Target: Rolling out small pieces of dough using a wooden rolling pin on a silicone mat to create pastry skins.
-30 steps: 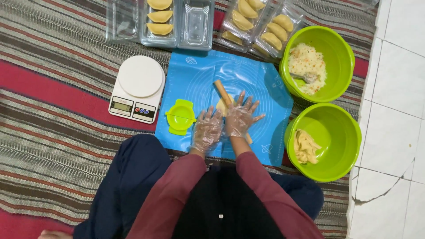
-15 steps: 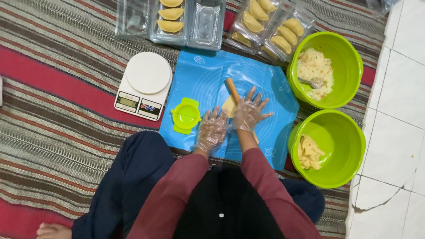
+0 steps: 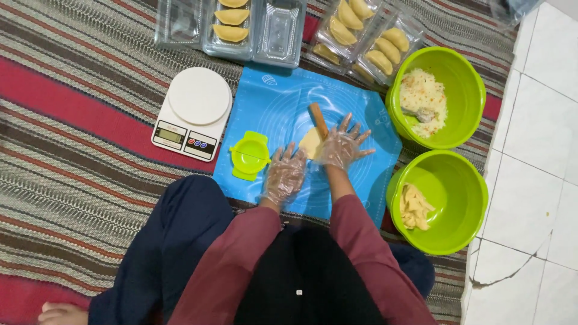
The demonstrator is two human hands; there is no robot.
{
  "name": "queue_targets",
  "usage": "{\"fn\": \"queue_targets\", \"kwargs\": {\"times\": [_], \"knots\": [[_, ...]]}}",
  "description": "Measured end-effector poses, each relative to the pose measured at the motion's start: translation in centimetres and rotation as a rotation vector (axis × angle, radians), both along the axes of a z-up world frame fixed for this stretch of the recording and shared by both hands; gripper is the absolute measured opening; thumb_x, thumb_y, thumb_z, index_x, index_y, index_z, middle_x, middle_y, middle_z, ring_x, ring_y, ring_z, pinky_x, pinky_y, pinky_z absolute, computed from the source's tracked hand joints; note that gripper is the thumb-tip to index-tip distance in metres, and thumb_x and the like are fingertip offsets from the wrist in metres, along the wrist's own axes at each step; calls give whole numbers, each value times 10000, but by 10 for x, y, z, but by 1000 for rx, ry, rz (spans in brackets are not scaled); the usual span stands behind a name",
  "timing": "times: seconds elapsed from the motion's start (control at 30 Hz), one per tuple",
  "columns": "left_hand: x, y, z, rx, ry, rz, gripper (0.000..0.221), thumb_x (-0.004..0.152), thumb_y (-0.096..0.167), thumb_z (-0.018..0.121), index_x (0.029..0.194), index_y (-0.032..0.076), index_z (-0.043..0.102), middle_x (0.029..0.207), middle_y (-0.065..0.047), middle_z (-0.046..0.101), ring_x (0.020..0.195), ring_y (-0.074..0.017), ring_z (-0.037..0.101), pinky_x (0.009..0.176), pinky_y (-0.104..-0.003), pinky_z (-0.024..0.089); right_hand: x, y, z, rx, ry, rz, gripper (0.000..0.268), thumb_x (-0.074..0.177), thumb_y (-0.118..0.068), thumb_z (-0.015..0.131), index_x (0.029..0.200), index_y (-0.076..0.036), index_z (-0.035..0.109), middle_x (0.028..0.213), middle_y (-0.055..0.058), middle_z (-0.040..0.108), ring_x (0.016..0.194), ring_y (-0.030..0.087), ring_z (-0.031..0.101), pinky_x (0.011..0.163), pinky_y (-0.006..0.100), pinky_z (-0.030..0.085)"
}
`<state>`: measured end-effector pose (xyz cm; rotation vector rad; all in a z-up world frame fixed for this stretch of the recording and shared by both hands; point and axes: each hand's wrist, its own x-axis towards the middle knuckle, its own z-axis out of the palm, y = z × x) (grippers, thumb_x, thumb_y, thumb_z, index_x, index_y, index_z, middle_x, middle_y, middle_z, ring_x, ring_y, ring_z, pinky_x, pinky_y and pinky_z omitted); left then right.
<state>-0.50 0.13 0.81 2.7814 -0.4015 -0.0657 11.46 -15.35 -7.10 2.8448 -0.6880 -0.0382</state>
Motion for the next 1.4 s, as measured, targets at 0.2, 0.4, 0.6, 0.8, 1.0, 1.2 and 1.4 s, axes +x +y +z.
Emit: {"fn": "queue_targets", "kwargs": {"times": [0.2,0.4,0.6,0.8,1.0,1.2,1.4], "knots": [[3,-1,-19,34,26,0,484,986,378,442,1395,204,635,1545,7,540,1541,-314,317,1224,-560,259,10,-21,38,162,78,46,731,1043,-646,402,1658,-374,115,1646,90,371,1575,395,110,1095,868,30],[2,-5,-21,91,-7,7,501,940,328,496,1406,199,629,1524,12,565,1531,-302,345,1214,-555,288,-96,-37,104,382,-48,488,531,1115,-371,339,1606,-169,367,1474,192,522,1317,375,573,1032,505,520],[5,-11,-28,220,35,4,515,984,350,489,1486,256,557,1573,56,512,1549,-271,321,1247,-526,235,-127,-62,93,424,448,427,802,925,-445,707,1618,-391,306,1615,272,288,1453,562,341,1116,630,444],[-2,-52,6,385,152,47,801,857,167,639,1595,315,368,1569,-123,503,1446,-453,431,1090,-578,432,-109,-71,44,441,505,407,898,835,-446,832,1568,-529,320,1677,220,170,1482,565,225,944,744,491],[-7,-97,56,328,266,320,632,875,135,565,1504,106,513,1299,-143,708,1249,-377,634,991,-532,493,-110,-72,86,544,566,408,823,917,-322,777,1597,-422,325,1705,239,78,1511,578,113,980,798,404],[-22,-99,18,232,220,460,307,948,200,578,1205,257,737,1138,6,756,1148,-236,688,1026,-422,481,-117,-87,99,511,605,533,808,921,-304,770,1596,-407,337,1692,239,109,1510,567,158,1044,749,412],[-27,-116,75,-133,63,667,326,993,226,435,1078,279,746,1015,83,679,1085,-104,645,922,-219,482,-127,-93,126,492,484,608,753,915,-228,727,1577,-376,398,1513,195,402,1435,515,399,1135,526,471]]}}
